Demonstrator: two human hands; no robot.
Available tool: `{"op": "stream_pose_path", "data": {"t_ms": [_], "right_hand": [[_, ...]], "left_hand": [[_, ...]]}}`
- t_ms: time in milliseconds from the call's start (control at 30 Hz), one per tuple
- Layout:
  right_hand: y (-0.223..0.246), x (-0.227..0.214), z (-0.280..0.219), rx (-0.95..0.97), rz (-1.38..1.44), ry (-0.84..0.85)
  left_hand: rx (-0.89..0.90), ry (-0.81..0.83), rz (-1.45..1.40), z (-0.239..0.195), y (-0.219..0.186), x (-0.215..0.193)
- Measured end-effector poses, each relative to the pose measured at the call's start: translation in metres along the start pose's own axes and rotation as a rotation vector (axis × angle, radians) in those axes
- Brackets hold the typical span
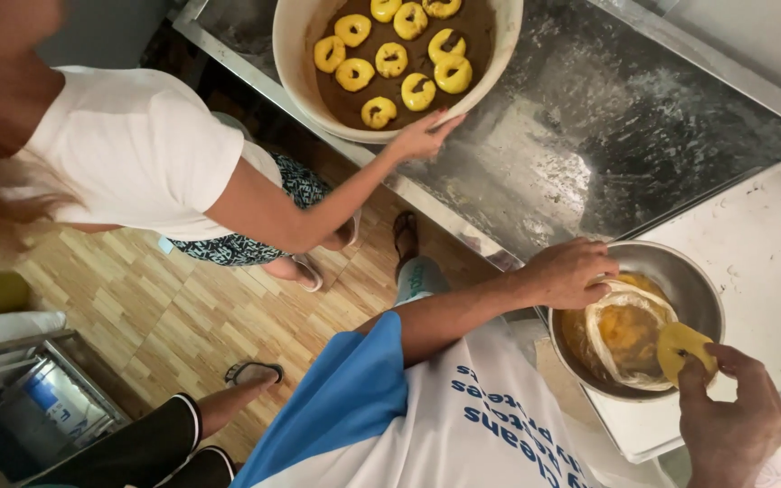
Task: The person repeatedly picks up ring-shaped doughnuts from a tray, dips them into a bowl of liquid using a mesh strainer, and places them into a large bucket of brown liquid. The process continues until the tray is empty.
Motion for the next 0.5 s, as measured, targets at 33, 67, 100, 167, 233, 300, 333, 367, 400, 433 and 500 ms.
{"op": "stream_pose_path", "data": {"t_ms": [33,67,100,167,233,300,333,367,400,433,500], "right_hand": [[0.003,-0.001,0.001,0.010,-0.011,0.007],[0.006,-0.002,0.003,0.021,-0.023,0.013],[0.006,-0.002,0.003,0.020,-0.023,0.011],[0.006,-0.003,0.002,-0.009,-0.005,-0.011],[0.012,-0.007,0.004,-0.001,-0.003,-0.018],[0.011,-0.005,0.005,0.009,-0.005,-0.029],[0.008,-0.001,0.004,0.008,0.005,-0.034],[0.005,0.002,0.003,0.006,0.015,-0.037],[0.007,0.000,0.001,0.007,0.010,-0.039],[0.010,-0.001,0.002,-0.009,0.013,-0.059],[0.015,-0.001,0.004,-0.028,0.018,-0.079]], "left_hand": [[-0.004,-0.001,-0.006,0.000,0.000,0.000],[-0.008,-0.002,-0.012,0.000,0.001,-0.001],[-0.007,-0.002,-0.010,-0.002,-0.002,-0.005],[-0.050,0.033,-0.044,-0.005,-0.006,-0.009],[-0.042,0.031,-0.041,-0.009,-0.015,-0.022],[-0.028,0.031,-0.038,-0.008,-0.019,-0.029],[-0.028,0.021,-0.034,-0.009,-0.018,-0.030],[-0.030,0.009,-0.032,-0.009,-0.017,-0.030],[-0.024,0.010,-0.034,-0.010,-0.019,-0.030],[-0.018,0.006,-0.033,-0.011,-0.020,-0.032],[-0.012,0.000,-0.031,-0.013,-0.017,-0.029]]}}
Point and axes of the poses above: each hand's wrist, its own z-axis towards the middle knuckle, its own x-axis out of the palm, y = z × x, the point moved 5 cm from there along z, towards the middle knuckle
